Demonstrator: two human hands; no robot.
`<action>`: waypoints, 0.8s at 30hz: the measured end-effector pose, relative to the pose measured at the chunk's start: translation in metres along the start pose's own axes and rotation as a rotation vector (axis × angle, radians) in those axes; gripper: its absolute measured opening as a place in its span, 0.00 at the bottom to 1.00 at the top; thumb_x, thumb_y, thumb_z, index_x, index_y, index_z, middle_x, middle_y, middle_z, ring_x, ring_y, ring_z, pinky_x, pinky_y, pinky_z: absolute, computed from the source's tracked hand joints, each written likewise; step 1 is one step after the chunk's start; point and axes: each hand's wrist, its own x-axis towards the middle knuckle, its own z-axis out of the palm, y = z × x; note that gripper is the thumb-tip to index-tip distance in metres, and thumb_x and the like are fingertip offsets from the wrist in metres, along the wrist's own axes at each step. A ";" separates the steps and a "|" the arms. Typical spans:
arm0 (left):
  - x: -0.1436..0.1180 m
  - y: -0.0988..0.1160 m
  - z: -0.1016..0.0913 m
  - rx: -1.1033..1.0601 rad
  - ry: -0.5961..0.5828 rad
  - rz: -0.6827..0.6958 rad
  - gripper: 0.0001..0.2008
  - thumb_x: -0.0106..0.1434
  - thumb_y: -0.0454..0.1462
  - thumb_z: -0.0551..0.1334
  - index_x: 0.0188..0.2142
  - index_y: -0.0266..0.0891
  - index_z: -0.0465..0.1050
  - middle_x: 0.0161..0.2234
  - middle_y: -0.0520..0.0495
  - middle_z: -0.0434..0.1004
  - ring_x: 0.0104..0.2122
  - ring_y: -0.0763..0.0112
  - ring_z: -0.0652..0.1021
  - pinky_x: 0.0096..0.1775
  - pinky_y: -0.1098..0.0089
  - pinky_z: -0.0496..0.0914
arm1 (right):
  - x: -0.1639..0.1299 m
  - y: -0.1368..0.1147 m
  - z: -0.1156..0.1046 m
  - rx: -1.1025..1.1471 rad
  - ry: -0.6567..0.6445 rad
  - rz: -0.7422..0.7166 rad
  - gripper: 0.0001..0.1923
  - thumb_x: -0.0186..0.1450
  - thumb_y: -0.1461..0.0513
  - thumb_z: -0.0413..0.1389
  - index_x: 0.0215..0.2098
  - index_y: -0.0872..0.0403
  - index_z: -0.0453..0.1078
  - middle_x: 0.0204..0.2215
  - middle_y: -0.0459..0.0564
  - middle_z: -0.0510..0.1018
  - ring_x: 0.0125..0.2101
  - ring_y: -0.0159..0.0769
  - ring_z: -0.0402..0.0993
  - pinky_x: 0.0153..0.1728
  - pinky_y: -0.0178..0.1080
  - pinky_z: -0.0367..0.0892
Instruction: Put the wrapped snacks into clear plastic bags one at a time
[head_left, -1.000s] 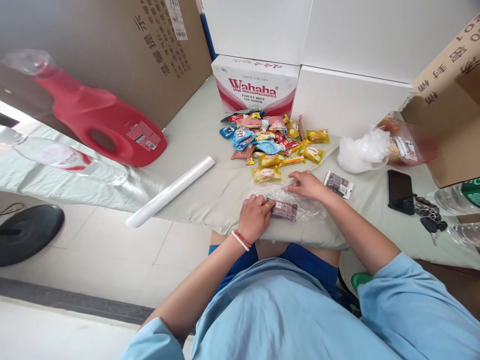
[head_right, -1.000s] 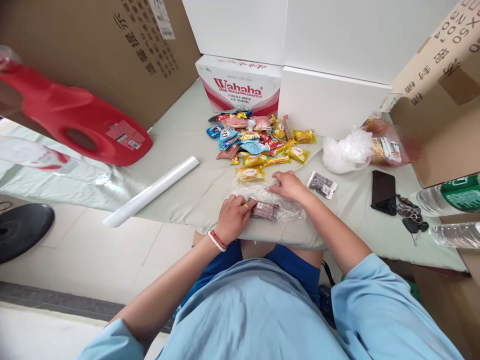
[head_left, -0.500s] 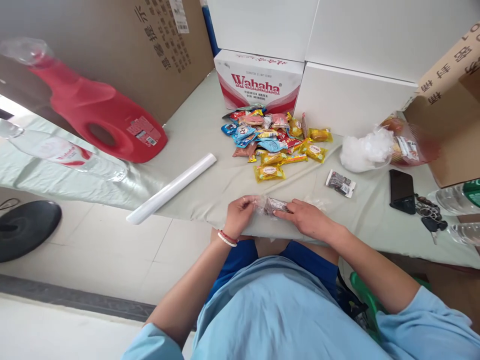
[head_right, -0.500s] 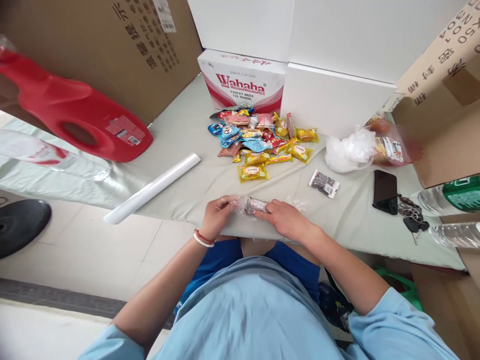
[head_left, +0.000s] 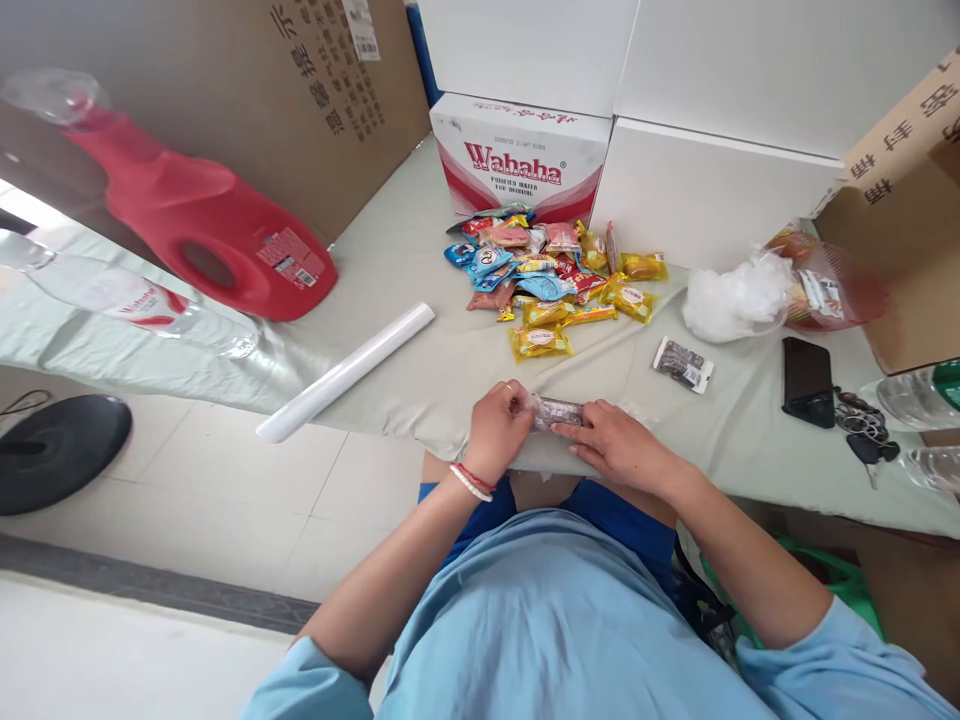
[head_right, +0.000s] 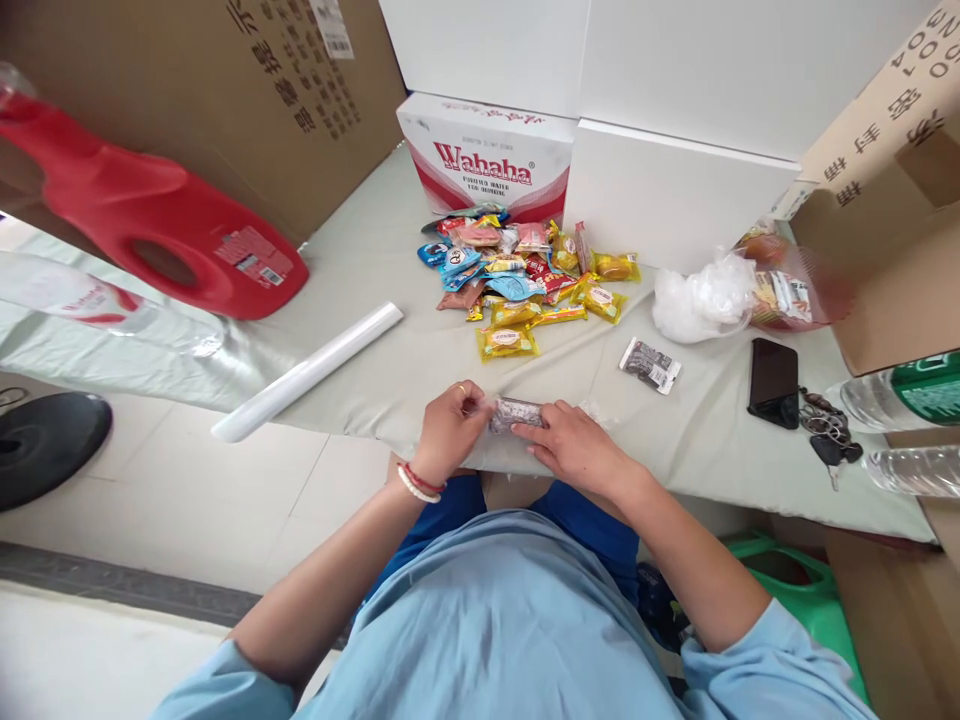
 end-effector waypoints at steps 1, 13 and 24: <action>-0.004 0.007 0.005 0.017 0.006 0.041 0.03 0.65 0.34 0.61 0.33 0.41 0.71 0.32 0.51 0.74 0.32 0.68 0.76 0.39 0.67 0.71 | 0.000 -0.001 0.003 0.021 0.028 0.000 0.20 0.74 0.58 0.54 0.63 0.47 0.73 0.41 0.55 0.71 0.41 0.44 0.66 0.43 0.44 0.65; -0.041 0.018 0.050 0.687 -0.020 0.493 0.18 0.71 0.36 0.56 0.57 0.33 0.72 0.58 0.35 0.74 0.51 0.52 0.74 0.44 0.55 0.68 | -0.042 0.036 0.012 0.242 0.631 0.680 0.23 0.70 0.47 0.53 0.50 0.54 0.77 0.43 0.59 0.76 0.49 0.51 0.71 0.53 0.54 0.69; -0.043 0.017 0.052 0.716 -0.099 0.534 0.20 0.69 0.33 0.56 0.59 0.33 0.70 0.60 0.32 0.72 0.54 0.52 0.74 0.44 0.57 0.69 | -0.033 -0.004 -0.031 0.502 0.338 0.644 0.10 0.69 0.53 0.55 0.37 0.50 0.71 0.25 0.42 0.74 0.27 0.35 0.71 0.32 0.36 0.64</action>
